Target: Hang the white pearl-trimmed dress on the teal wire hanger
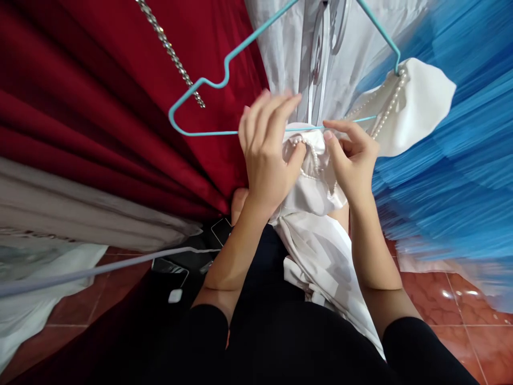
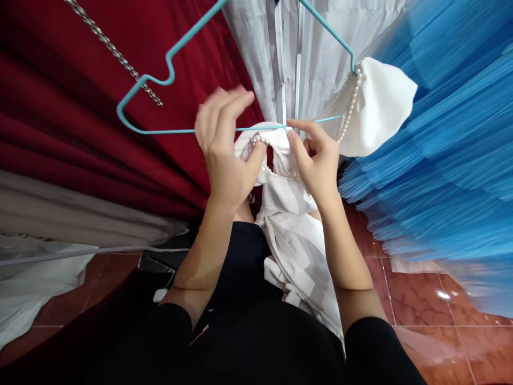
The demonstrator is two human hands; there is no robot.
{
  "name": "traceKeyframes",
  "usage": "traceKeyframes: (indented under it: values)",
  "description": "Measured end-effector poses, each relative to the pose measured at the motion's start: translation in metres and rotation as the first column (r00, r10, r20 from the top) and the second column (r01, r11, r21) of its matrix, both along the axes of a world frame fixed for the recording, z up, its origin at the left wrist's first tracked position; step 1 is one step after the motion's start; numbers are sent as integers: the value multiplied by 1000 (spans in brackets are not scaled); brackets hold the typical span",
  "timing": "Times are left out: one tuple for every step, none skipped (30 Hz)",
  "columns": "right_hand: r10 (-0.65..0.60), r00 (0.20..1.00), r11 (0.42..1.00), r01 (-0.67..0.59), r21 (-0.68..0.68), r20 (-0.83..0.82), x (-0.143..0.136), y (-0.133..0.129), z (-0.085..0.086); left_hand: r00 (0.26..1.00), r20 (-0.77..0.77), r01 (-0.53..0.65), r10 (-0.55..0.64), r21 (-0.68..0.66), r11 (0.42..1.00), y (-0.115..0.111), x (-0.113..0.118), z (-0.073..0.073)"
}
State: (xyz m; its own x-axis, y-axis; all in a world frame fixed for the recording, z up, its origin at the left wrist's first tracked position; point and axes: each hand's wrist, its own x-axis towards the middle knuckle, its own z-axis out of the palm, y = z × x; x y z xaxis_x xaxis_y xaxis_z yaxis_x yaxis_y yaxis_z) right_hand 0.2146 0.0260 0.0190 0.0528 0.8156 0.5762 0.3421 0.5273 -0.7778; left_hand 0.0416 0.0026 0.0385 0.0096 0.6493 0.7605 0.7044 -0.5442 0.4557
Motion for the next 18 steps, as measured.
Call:
traceKeyframes:
  values:
    - [13,999,1000,-12,-18,50,2,-6,2,999,-41,-2,1,-45,999,6,-4,-1]
    - [19,995,1000,-16,-25,103,4,-11,5,997,-76,-5,-1,-72,997,11,-8,-4]
    - [8,988,1000,-6,-14,153,6,-16,8,995,-101,-10,2,-81,997,16,-11,-8]
    - [-27,981,999,22,26,194,9,-19,12,993,-118,-20,10,-81,997,19,-13,-12]
    - [-89,971,993,68,99,222,12,-19,16,991,-130,-30,20,-73,997,22,-14,-15]
    - [-177,956,970,129,206,234,18,-16,19,990,-137,-38,29,-60,997,23,-14,-18]
    - [-282,930,921,194,337,235,25,-10,23,989,-145,-42,34,-50,998,23,-14,-19]
    - [-380,894,853,239,465,237,34,-1,26,988,-152,-43,36,-45,998,22,-14,-19]
    - [-463,855,774,262,577,233,45,10,28,987,-159,-42,35,-44,998,21,-14,-18]
    - [-512,816,720,238,652,268,56,22,30,986,-166,-40,32,-46,998,20,-14,-17]
    - [-511,801,722,203,662,312,66,35,31,985,-173,-38,29,-50,998,18,-14,-16]
    - [-478,820,737,180,651,315,76,46,32,984,-178,-37,26,-56,998,17,-15,-14]
    - [-436,845,765,166,622,311,83,56,33,983,-181,-37,25,-61,997,16,-17,-13]
    - [-395,874,793,168,586,284,88,63,34,983,-183,-39,26,-65,997,15,-20,-11]
    - [-368,898,813,184,553,242,90,68,35,983,-184,-42,28,-71,997,15,-23,-9]
    - [-360,913,823,214,526,191,91,70,38,982,-184,-44,29,-78,996,14,-26,-7]
    - [-367,920,824,253,507,138,91,71,41,982,-187,-44,27,-87,995,14,-30,-5]
    - [-381,920,820,293,492,88,91,71,45,981,-190,-42,23,-98,994,14,-34,-2]
